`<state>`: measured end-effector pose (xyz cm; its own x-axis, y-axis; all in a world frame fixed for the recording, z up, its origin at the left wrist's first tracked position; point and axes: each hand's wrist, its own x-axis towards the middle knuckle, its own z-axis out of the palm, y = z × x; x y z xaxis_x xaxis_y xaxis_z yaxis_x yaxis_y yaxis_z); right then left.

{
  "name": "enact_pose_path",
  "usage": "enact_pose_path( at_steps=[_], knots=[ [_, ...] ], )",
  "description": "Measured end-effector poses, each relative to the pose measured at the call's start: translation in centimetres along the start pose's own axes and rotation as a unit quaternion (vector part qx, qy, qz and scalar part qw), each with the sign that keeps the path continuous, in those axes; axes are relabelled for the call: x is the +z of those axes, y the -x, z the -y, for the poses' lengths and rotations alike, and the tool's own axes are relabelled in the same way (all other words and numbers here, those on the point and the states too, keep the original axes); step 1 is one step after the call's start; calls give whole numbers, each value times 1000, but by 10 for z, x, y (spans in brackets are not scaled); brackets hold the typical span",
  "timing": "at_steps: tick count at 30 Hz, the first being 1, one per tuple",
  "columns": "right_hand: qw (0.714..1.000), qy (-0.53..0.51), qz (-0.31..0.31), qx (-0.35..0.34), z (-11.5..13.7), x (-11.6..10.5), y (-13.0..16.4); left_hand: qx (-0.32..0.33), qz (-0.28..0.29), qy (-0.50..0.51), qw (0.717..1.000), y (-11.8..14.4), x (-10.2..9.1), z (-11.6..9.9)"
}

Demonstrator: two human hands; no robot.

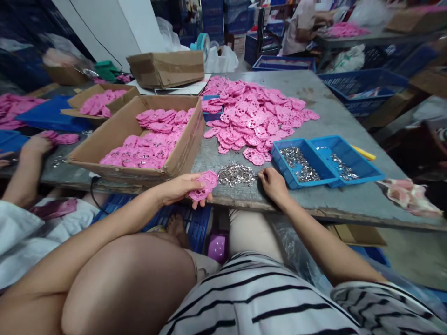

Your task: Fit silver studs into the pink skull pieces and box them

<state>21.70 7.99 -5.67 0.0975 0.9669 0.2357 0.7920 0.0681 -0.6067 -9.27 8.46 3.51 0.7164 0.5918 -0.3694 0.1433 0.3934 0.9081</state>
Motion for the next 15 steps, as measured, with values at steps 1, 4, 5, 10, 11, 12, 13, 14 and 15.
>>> enact_pose_path(
  at_steps=[1, 4, 5, 10, 11, 12, 13, 14, 15],
  knots=[
    [1000, -5, -5, 7, 0, 0, 0, -4, 0, -1, 1000, 1, 0, 1],
    [999, -17, -23, 25, -1, 1, 1, -14, -4, -3, 1000, 2, -2, 2],
    [999, -19, -29, 24, -2, 2, 2, -17, -6, -4, 1000, 2, -2, 3],
    [999, -24, -44, -11, -6, 8, 3, -23, -9, -8, 1000, -1, -4, 2],
    [999, -23, -41, -18, -6, 8, 3, -24, -9, -9, 1000, -2, -4, 2],
    [999, -21, -36, -24, -7, 8, 3, -25, -10, -9, 1000, -4, -5, 2],
    [999, -19, -30, -28, -6, 8, 3, -26, -11, -10, 1000, -6, -5, 1],
    [999, -16, -24, -28, -6, 7, 3, -28, -10, -10, 999, -7, -6, 1],
    [999, -14, -18, -26, -5, 6, 3, -31, -9, -10, 999, -9, -6, 1]
  ],
)
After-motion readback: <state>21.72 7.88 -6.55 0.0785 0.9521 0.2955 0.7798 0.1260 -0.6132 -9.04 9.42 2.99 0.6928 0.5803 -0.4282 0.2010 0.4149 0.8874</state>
